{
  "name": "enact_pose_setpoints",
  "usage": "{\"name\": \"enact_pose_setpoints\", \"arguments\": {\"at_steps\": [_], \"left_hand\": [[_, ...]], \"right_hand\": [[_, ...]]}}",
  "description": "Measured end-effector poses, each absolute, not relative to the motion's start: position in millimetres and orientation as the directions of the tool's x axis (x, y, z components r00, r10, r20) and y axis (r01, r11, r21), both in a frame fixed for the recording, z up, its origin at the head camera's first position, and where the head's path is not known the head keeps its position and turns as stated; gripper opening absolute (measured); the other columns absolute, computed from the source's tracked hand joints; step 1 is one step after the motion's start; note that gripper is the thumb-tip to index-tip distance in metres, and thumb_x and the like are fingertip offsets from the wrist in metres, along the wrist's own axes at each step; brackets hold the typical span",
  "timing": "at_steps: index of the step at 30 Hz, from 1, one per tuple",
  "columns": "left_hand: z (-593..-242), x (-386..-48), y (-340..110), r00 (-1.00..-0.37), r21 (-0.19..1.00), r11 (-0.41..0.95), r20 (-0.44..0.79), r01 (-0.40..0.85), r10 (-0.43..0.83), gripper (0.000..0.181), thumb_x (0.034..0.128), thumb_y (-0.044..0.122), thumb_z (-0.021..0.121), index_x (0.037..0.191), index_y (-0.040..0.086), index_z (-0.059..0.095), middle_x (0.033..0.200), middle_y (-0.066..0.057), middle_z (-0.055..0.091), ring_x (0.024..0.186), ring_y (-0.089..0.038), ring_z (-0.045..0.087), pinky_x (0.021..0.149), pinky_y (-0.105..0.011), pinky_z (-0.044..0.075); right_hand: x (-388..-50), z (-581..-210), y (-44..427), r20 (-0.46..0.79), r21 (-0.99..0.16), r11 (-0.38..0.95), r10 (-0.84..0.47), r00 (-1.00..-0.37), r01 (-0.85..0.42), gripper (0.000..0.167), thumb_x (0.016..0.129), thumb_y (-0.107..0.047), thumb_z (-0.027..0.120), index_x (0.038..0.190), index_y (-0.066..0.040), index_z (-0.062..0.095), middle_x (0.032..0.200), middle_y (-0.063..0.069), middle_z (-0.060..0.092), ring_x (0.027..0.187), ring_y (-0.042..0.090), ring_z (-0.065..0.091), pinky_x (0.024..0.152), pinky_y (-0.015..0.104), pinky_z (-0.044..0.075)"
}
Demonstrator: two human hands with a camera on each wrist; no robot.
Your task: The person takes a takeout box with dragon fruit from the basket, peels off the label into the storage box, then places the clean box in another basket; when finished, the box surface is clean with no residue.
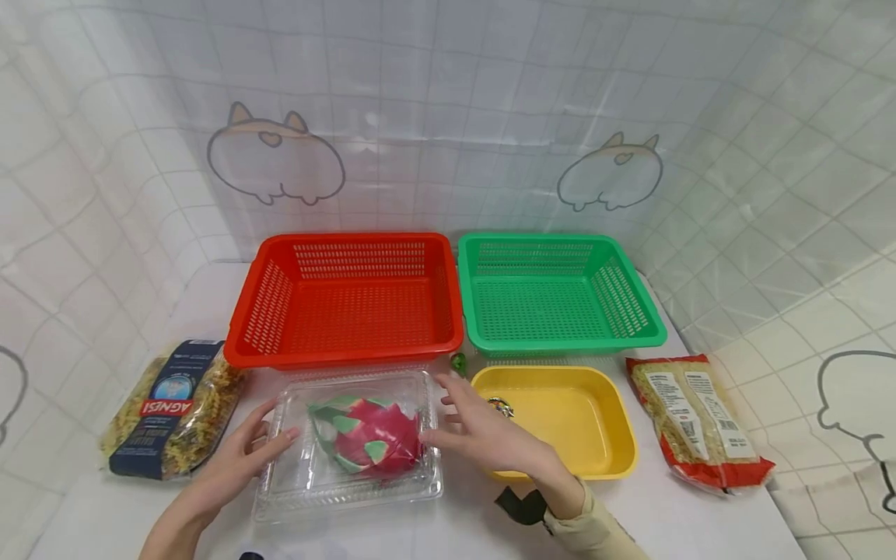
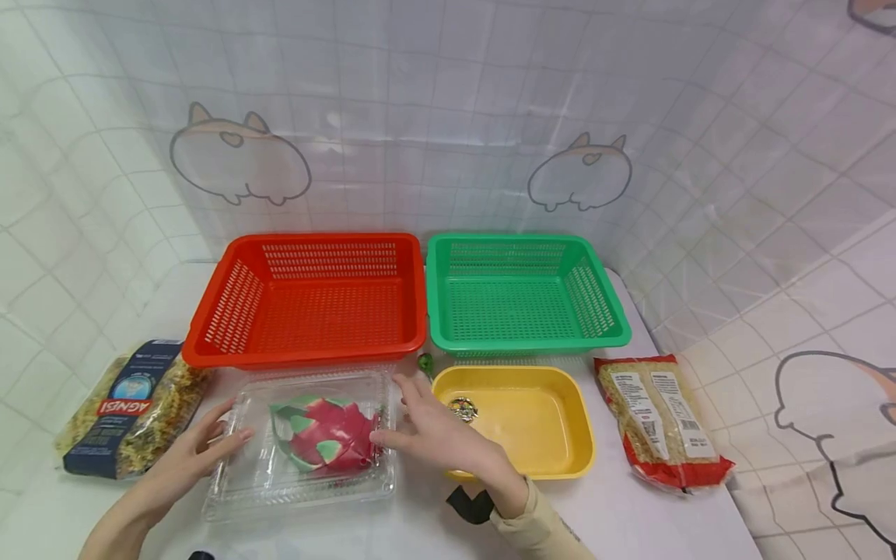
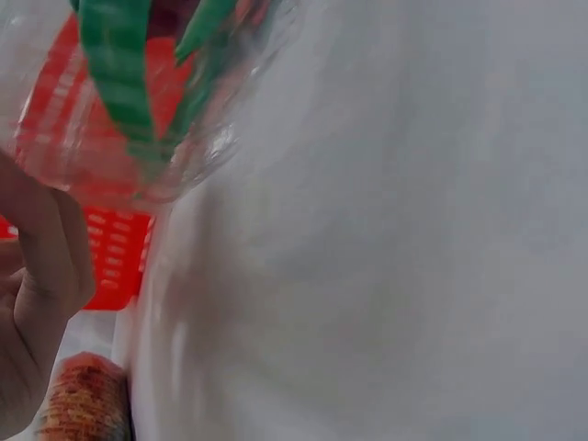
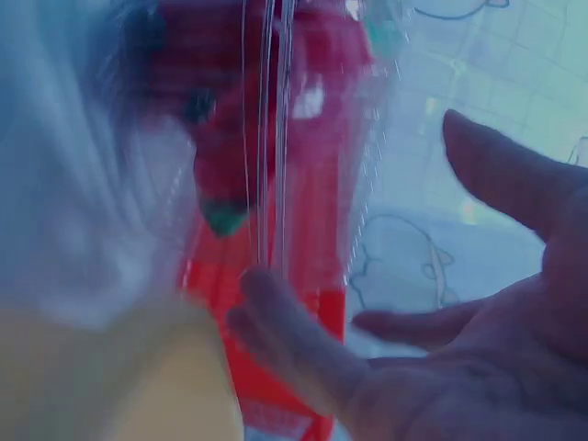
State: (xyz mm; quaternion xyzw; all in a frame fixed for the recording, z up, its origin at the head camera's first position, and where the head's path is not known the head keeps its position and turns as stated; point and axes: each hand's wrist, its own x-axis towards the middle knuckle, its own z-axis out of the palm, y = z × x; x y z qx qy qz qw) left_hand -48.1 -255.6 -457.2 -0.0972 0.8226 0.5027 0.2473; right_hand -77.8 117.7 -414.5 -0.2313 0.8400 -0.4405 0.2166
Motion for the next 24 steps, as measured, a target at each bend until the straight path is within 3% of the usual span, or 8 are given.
{"name": "enact_pose_setpoints", "arguments": {"at_steps": [3,8,15,20,24], "left_hand": [[-457.3,-50.2,-258.3,-0.864,0.782,0.478,-0.496,-0.401,0.087,0.083,0.1012,0.044,0.053,0.159,0.006,0.008,0.124,-0.017,0.052,0.105,-0.022,0.056,0.074,-0.033,0.049],[-458.7,-49.4,-262.1,-0.86,0.794,0.451,-0.499,-0.408,0.102,0.081,0.1013,0.043,0.054,0.16,0.007,0.011,0.128,-0.018,0.049,0.108,-0.021,0.057,0.077,-0.034,0.051],[-457.4,-47.4,-273.2,-0.874,0.831,0.41,-0.465,-0.376,0.143,0.074,0.1024,0.032,0.056,0.159,0.005,0.017,0.119,-0.015,0.053,0.095,-0.009,0.064,0.077,-0.035,0.057],[-458.4,-46.9,-272.7,-0.87,0.83,0.403,-0.473,-0.386,0.142,0.074,0.1022,0.031,0.057,0.158,0.004,0.018,0.12,-0.015,0.055,0.095,-0.009,0.065,0.077,-0.035,0.058],[-457.5,-45.1,-273.1,-0.868,0.826,0.402,-0.479,-0.394,0.133,0.074,0.1018,0.031,0.058,0.158,0.003,0.018,0.121,-0.016,0.055,0.094,-0.01,0.064,0.077,-0.035,0.058]], "right_hand": [[-79.1,-419.9,108.4,-0.17,-0.823,0.532,-0.566,-0.806,-0.199,0.093,0.092,-0.053,0.066,0.161,-0.025,0.01,0.167,0.007,0.012,0.136,0.028,0.05,0.105,0.042,0.047],[-81.0,-428.4,101.9,-0.169,-0.797,0.556,-0.582,-0.795,-0.237,0.092,0.092,-0.056,0.064,0.16,-0.026,0.01,0.156,0.005,0.035,0.132,0.022,0.05,0.107,0.043,0.045],[-80.3,-431.4,100.6,-0.177,-0.782,0.572,-0.583,-0.793,-0.247,0.091,0.092,-0.057,0.064,0.16,-0.027,0.012,0.132,0.002,0.048,0.106,0.013,0.053,0.091,0.032,0.049],[-78.2,-430.8,101.4,-0.222,-0.76,0.611,-0.565,-0.795,-0.222,0.094,0.093,-0.056,0.062,0.162,-0.021,0.009,0.112,0.002,0.047,0.089,0.013,0.05,0.079,0.028,0.046],[-78.7,-431.3,99.7,-0.231,-0.772,0.599,-0.575,-0.785,-0.212,0.095,0.094,-0.052,0.062,0.162,-0.017,0.006,0.107,0.002,0.043,0.084,0.012,0.047,0.07,0.024,0.044]]}}
